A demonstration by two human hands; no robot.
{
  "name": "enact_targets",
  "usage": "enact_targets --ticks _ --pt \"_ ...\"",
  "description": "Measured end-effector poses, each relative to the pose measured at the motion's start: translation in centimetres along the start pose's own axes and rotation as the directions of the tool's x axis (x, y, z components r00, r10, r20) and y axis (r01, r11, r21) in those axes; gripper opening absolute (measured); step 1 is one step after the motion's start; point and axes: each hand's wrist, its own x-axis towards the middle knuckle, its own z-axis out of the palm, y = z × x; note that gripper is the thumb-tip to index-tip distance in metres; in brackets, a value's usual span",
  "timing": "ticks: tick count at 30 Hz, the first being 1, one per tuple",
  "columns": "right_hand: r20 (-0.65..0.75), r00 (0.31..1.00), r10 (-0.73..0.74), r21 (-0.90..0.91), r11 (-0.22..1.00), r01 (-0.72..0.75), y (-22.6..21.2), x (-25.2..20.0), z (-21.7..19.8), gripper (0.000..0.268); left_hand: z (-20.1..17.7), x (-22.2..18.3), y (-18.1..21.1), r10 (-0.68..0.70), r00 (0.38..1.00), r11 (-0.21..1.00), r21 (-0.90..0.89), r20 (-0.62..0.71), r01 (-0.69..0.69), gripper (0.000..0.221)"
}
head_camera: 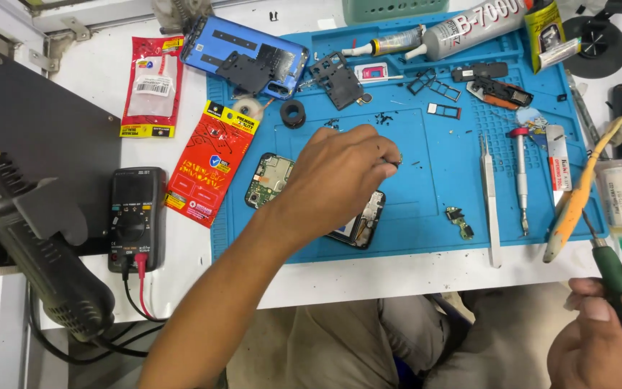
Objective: Soldering internal components and assembling a smartphone on a repair bench.
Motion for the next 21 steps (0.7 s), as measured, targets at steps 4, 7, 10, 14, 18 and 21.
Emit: enact_targets --ticks 4,7,10,14,18,21 --pt "0.010 1.000 0.022 0.048 0.999 -0.023 1.4 -0.2 -0.3 0.020 1.1 -0.2 -2.6 -0.024 0.995 0.999 -0.028 -0.093 0.022 0.013" --pt "0.010 1.000 0.013 0.001 1.000 -0.013 -0.2 0.0 -0.2 0.023 1.9 0.0 -3.3 -0.042 0.998 0.999 -0.001 -0.056 0.042 0.018" --pt "0.024 0.999 0.040 -0.002 0.999 -0.040 0.1 0.1 0.1 0.020 2.3 0.2 -2.5 -0.059 0.997 0.998 -0.020 -0.044 0.058 0.016" --pt "-0.028 0.999 -0.039 0.156 0.987 0.043 2.7 0.0 1.0 0.018 3.6 0.8 -2.4 -0.034 0.996 0.998 0.046 -0.078 0.038 0.012" --pt "-0.087 0.996 -0.033 0.187 0.981 0.049 2.3 0.0 1.2 0.021 4.5 1.9 -2.8 0.041 0.997 0.998 0.048 -0.070 -0.038 0.014" --pt "-0.074 0.995 -0.066 0.148 0.986 0.076 0.7 0.3 1.0 0.018 5.0 2.1 -3.1 0.134 0.989 0.986 0.105 -0.058 -0.128 0.009"
